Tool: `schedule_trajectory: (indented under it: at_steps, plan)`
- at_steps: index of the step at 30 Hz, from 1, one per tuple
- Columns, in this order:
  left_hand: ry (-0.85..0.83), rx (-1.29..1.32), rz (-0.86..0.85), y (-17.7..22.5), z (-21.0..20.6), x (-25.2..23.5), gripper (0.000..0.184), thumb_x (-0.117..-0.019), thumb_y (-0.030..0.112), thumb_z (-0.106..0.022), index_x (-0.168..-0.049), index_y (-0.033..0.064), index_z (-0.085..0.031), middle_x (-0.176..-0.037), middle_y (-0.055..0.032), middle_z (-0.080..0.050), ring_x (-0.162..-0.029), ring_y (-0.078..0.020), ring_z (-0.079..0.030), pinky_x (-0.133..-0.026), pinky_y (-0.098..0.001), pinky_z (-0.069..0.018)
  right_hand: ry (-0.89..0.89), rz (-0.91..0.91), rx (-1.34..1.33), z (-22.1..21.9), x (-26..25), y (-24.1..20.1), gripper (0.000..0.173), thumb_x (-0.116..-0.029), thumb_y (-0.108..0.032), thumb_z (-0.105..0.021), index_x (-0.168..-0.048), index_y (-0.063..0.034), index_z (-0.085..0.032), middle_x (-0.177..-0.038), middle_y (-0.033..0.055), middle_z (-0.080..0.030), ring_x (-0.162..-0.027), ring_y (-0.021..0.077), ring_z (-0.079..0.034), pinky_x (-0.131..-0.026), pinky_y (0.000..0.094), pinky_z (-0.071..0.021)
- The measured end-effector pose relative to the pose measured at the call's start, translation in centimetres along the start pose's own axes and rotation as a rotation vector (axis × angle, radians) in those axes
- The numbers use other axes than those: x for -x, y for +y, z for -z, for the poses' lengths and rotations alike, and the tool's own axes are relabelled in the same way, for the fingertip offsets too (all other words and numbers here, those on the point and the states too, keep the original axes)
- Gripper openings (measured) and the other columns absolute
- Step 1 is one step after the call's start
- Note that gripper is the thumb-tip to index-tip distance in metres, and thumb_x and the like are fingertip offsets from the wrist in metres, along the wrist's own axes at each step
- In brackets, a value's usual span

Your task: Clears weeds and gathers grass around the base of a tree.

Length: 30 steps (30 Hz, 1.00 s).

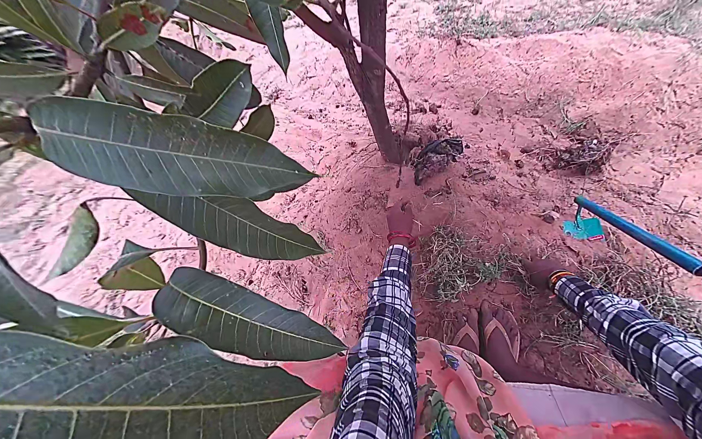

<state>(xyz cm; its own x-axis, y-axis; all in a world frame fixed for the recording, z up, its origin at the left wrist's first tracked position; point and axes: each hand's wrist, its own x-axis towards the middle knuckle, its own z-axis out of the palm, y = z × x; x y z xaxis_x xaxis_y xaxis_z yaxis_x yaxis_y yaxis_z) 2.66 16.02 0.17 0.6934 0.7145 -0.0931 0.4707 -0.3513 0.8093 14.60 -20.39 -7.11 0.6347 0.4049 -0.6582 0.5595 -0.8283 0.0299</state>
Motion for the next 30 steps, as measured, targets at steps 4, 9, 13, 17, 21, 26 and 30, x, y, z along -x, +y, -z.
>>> schedule_trajectory:
  at_steps: [4,9,13,17,21,26,30]
  plan:
    - [0.059,-0.113,0.103,-0.3,1.3,-2.0,0.043,-0.1083,0.027,-0.051,-0.142,0.001,-0.057,-0.138,-0.0255,-0.062,-0.133,-0.0386,-0.058,-0.114,-0.0558,-0.0424,-0.002,0.057,0.021,1.8,-1.0,1.2,0.051,-0.093,-0.024,-0.072,-0.139,-0.0066,-0.059,-0.133,0.0295,-0.062,-0.12,0.0526,-0.061,-0.091,0.074,-0.0483]
    - [-0.025,-0.291,-0.077,-0.4,-1.7,-4.8,0.049,-0.1018,0.023,-0.062,-0.147,0.0036,-0.054,-0.145,-0.0253,-0.055,-0.136,-0.0386,-0.054,-0.115,-0.0541,-0.0413,0.373,0.028,-0.203,8.3,-2.0,0.0,0.045,-0.0872,-0.009,-0.076,-0.13,-0.0013,-0.065,-0.126,0.032,-0.063,-0.113,0.0552,-0.063,-0.085,0.0748,-0.0493]
    - [-0.279,-0.625,-0.14,0.7,-4.2,-6.1,0.063,-0.1016,0.036,-0.064,-0.153,0.0034,-0.046,-0.142,-0.0304,-0.056,-0.133,-0.0464,-0.055,-0.11,-0.0632,-0.0432,0.49,0.122,-0.294,14.6,-6.0,-6.6,0.06,-0.0904,-0.005,-0.067,-0.148,-0.0155,-0.054,-0.133,0.032,-0.06,-0.112,0.0565,-0.062,-0.083,0.0761,-0.0492]
    - [-0.42,-0.805,-0.111,1.5,-4.9,-4.5,0.047,-0.1112,0.028,-0.043,-0.141,-0.0058,-0.056,-0.144,-0.0335,-0.053,-0.136,-0.0492,-0.051,-0.111,-0.0633,-0.0412,0.383,0.085,-0.444,19.0,-9.0,-14.0,0.056,-0.1003,-0.009,-0.055,-0.155,-0.0057,-0.042,-0.131,0.0308,-0.063,-0.118,0.0522,-0.063,-0.09,0.0724,-0.0496]
    - [0.048,-0.401,-0.047,-0.7,-2.6,-3.1,0.044,-0.113,0.023,-0.035,-0.144,-0.0019,-0.055,-0.14,-0.0278,-0.059,-0.134,-0.0407,-0.056,-0.115,-0.0539,-0.0412,0.353,0.005,-0.47,19.8,-11.9,-16.8,0.037,-0.1019,-0.018,-0.055,-0.134,-0.0012,-0.061,-0.13,0.0286,-0.064,-0.12,0.0505,-0.062,-0.09,0.0721,-0.049]
    - [0.127,-0.409,0.191,-6.2,-0.7,-2.0,0.046,-0.1092,0.03,-0.046,-0.146,0.0034,-0.051,-0.134,-0.0295,-0.061,-0.124,-0.0465,-0.061,-0.1,-0.0654,-0.0498,0.422,0.061,-0.302,19.6,-8.1,-12.8,0.026,-0.0997,-0.01,-0.057,-0.122,-0.0017,-0.068,-0.122,0.0296,-0.067,-0.115,0.0522,-0.064,-0.085,0.0741,-0.05]
    - [-0.021,-0.517,0.263,-5.2,-0.4,-1.9,0.062,-0.0983,0.025,-0.064,-0.155,0.0131,-0.043,-0.155,-0.0287,-0.043,-0.143,-0.0479,-0.043,-0.106,-0.0686,-0.0437,0.388,-0.069,-0.176,15.8,-4.8,-5.2,0.02,-0.0962,-0.012,-0.063,-0.112,-0.0006,-0.071,-0.114,0.0294,-0.07,-0.108,0.0525,-0.067,-0.081,0.0745,-0.0509]
